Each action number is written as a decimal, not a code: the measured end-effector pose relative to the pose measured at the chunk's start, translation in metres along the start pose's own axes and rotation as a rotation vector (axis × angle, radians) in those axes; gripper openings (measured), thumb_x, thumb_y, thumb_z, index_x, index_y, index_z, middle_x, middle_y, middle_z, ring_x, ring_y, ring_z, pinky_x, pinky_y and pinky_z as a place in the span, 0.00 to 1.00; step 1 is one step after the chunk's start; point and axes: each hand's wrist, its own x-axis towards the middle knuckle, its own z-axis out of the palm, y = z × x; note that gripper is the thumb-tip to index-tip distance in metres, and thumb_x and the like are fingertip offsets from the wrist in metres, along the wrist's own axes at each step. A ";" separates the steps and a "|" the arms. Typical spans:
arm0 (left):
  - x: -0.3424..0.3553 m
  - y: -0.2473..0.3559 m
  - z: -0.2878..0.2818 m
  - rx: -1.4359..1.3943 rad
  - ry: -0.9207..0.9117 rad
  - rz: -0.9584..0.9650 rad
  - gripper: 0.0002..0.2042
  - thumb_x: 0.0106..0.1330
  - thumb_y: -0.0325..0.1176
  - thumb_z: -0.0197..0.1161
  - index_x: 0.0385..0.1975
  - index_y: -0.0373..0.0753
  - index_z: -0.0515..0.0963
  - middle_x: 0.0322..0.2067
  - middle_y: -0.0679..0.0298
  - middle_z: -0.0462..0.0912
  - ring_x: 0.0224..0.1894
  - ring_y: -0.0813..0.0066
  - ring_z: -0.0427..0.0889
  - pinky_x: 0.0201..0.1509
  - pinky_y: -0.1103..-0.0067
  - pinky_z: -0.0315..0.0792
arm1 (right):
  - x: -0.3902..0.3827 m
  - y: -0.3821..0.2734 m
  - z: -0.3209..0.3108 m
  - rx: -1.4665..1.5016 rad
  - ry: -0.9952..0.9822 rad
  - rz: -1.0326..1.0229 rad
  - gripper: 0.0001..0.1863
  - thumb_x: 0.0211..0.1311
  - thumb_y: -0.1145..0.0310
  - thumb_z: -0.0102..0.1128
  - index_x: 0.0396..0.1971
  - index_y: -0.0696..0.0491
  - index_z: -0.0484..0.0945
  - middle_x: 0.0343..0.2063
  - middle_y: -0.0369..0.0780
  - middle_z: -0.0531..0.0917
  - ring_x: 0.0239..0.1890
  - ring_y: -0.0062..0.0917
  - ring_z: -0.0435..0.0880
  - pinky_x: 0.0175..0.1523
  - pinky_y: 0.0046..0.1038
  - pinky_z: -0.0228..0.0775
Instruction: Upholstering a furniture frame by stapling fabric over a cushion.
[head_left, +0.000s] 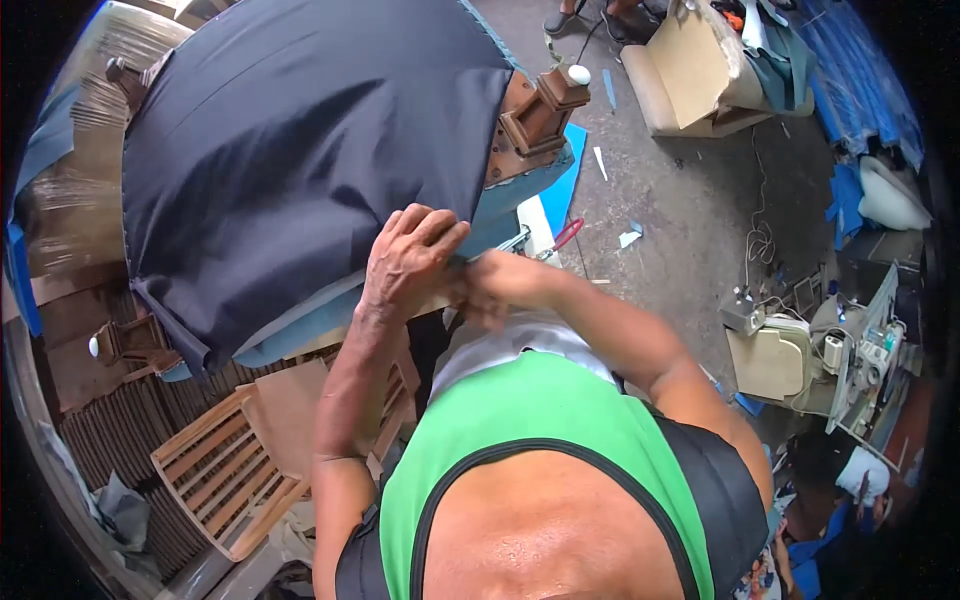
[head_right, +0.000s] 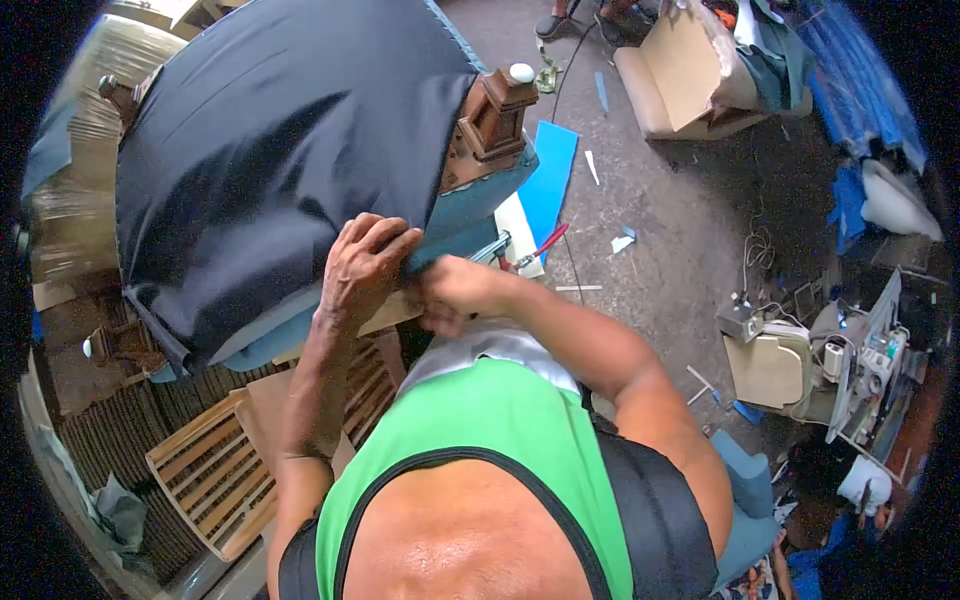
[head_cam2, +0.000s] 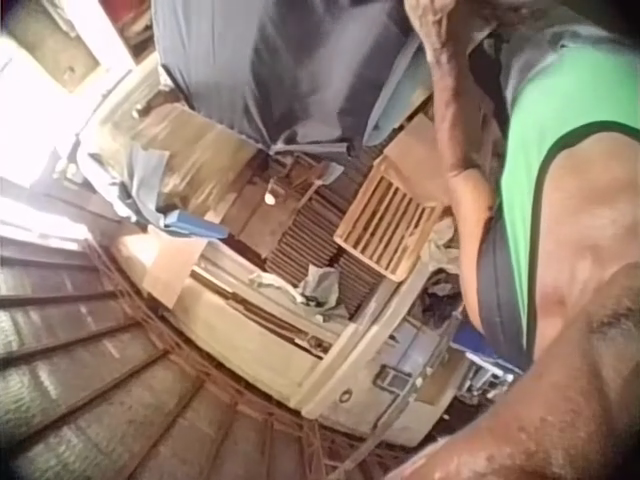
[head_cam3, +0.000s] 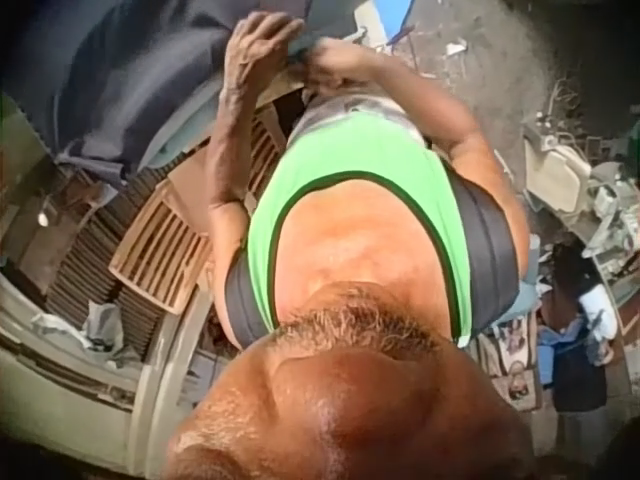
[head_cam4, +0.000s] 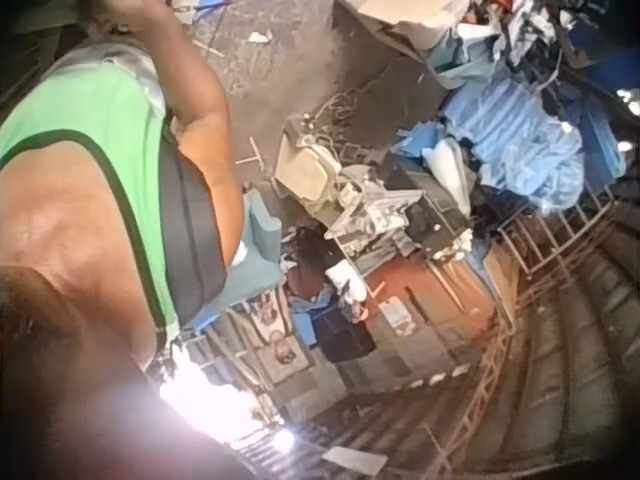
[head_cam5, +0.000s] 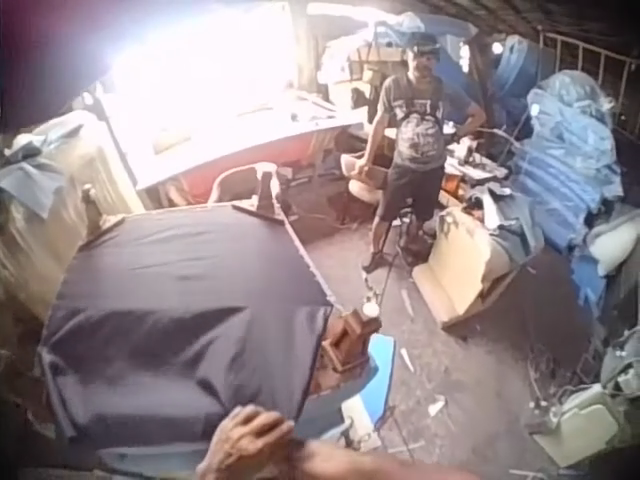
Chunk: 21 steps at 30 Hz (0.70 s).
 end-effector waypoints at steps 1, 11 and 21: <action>-0.006 -0.002 0.004 -0.003 0.025 -0.027 0.20 0.44 0.27 0.66 0.42 0.44 0.82 0.38 0.68 0.80 0.41 0.68 0.79 0.44 0.73 0.73 | -0.015 0.007 -0.004 -0.053 -0.005 0.055 0.16 0.71 0.59 0.55 0.37 0.57 0.81 0.25 0.39 0.83 0.27 0.24 0.83 0.30 0.27 0.77; -0.015 0.007 0.002 0.017 0.125 -0.034 0.20 0.48 0.24 0.67 0.44 0.44 0.83 0.39 0.68 0.80 0.40 0.70 0.79 0.43 0.74 0.73 | -0.017 -0.049 -0.030 -0.033 0.793 -0.288 0.23 0.72 0.51 0.57 0.32 0.58 0.81 0.19 0.33 0.80 0.14 0.13 0.75 0.20 0.17 0.67; -0.012 -0.008 -0.047 0.184 -0.101 0.026 0.17 0.49 0.28 0.66 0.41 0.43 0.84 0.42 0.68 0.80 0.44 0.70 0.79 0.48 0.73 0.74 | 0.034 -0.062 -0.008 0.446 0.497 -0.288 0.15 0.70 0.60 0.61 0.27 0.56 0.79 0.20 0.34 0.81 0.13 0.16 0.73 0.18 0.20 0.67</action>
